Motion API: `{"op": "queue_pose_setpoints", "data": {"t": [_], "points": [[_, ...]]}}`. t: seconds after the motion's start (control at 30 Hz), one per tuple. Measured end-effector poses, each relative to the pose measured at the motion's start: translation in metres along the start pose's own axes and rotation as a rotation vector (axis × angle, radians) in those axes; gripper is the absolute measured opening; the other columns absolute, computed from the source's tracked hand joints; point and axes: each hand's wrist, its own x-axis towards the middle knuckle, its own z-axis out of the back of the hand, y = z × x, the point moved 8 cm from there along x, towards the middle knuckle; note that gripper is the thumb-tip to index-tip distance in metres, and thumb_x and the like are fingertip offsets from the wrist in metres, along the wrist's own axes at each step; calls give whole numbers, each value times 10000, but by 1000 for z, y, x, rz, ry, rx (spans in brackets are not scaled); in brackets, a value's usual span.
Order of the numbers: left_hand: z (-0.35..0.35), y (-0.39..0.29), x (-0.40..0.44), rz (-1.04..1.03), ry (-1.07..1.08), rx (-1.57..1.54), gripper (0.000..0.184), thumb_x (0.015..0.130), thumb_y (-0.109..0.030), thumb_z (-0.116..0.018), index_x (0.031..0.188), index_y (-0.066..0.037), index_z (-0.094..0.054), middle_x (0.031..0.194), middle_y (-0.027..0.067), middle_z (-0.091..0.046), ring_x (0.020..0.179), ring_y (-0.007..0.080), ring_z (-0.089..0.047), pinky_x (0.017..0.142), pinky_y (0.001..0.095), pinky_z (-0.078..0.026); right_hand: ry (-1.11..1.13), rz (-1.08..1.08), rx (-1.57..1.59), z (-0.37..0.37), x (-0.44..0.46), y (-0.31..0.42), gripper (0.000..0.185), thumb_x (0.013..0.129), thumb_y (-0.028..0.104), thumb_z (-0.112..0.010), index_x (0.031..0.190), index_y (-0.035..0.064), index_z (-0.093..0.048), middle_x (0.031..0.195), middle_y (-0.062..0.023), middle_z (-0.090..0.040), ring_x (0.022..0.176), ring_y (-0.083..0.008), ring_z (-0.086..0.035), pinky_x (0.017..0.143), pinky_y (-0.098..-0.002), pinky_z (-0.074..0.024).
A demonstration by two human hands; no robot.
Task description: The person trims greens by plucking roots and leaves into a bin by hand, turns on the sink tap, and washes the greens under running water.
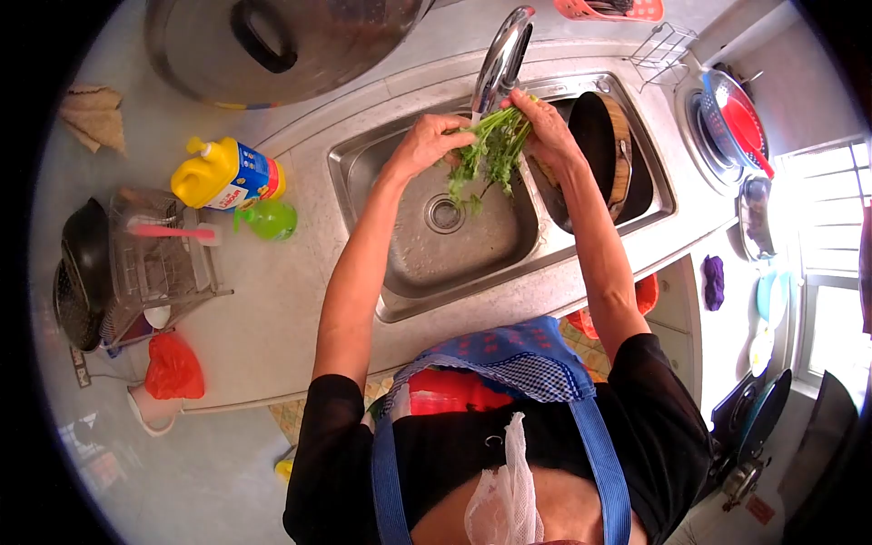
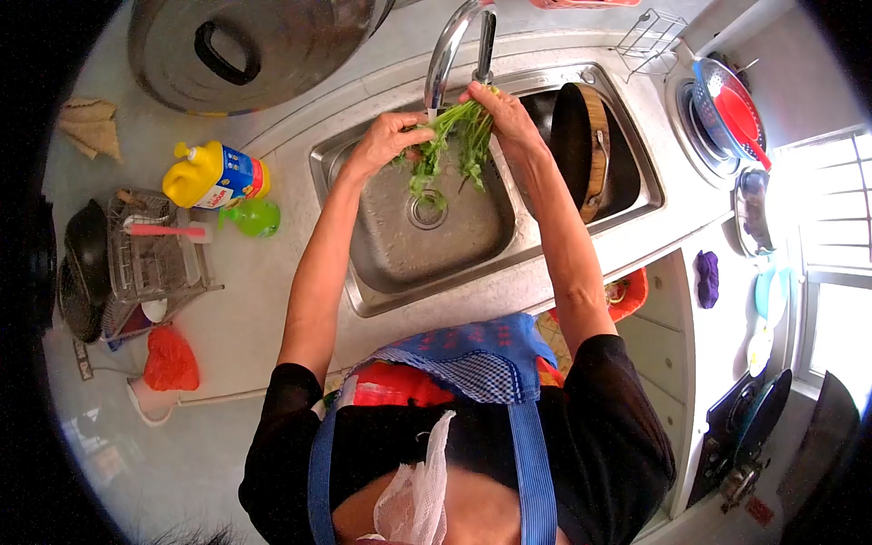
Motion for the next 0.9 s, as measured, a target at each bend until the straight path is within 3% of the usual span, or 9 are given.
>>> {"op": "queue_pose_setpoints", "data": {"t": [0.03,0.23,0.43,0.5,0.57,0.63,0.7,0.83,0.9], "points": [[-4,8,-3,131,46,-94,314,795,-108,-542,1083,-3,-604,860,53,-639,794,113,-590,666,267,-496,1,-1,-1,0,-1,2,328,869,358,-548,884,42,-632,782,-24,-618,691,-97,-561,648,-231,-426],[-3,12,-13,86,83,-513,385,831,-111,-506,1176,60,-498,960,94,-621,768,131,-611,671,272,-526,38,-12,-10,-5,2,6,342,895,374,-505,926,52,-616,801,-22,-616,693,-100,-568,636,-244,-456],[13,21,-21,84,142,-267,362,807,-192,-615,1101,15,-568,924,71,-631,795,138,-613,754,266,-480,150,-26,167,-18,14,-8,338,893,378,-510,893,51,-596,779,-19,-600,692,-107,-571,645,-247,-463],[8,13,-20,-2,79,-289,339,797,-205,-634,1062,3,-593,904,66,-640,792,135,-614,762,258,-469,162,-105,111,-33,8,-14,264,893,315,-524,945,61,-572,862,-34,-608,774,-129,-585,738,-259,-468],[6,11,-16,-89,12,-311,317,788,-219,-653,1024,-10,-619,885,61,-649,789,132,-614,771,249,-458,204,-59,-7,-59,1,-16,276,888,317,-528,952,55,-590,852,-35,-610,771,-132,-575,723,-256,-459],[-12,30,-10,-5,168,-192,290,794,-218,-651,998,-13,-631,865,62,-657,794,133,-614,768,250,-462,252,-49,-167,-68,5,-18,280,887,313,-520,912,48,-607,824,-35,-610,769,-131,-564,714,-259,-449],[-20,31,-16,99,178,-438,294,804,-211,-638,1014,-6,-619,854,64,-659,802,127,-612,766,246,-463,179,136,-311,-60,9,-2,290,890,311,-504,860,45,-617,797,-37,-606,738,-122,-550,672,-262,-446],[-14,34,-20,213,104,-486,340,761,-180,-675,1028,19,-608,970,49,-629,875,94,-558,854,240,-386,78,-24,-115,-22,15,-4,261,893,300,-498,890,55,-587,754,-16,-587,682,-100,-550,600,-249,-447],[-11,19,-17,56,192,-392,351,769,-140,-647,1070,28,-580,976,62,-628,864,97,-566,846,239,-402,89,-52,-76,-4,19,-16,272,891,337,-511,889,73,-575,751,-9,-583,679,-96,-556,613,-234,-448]]}}
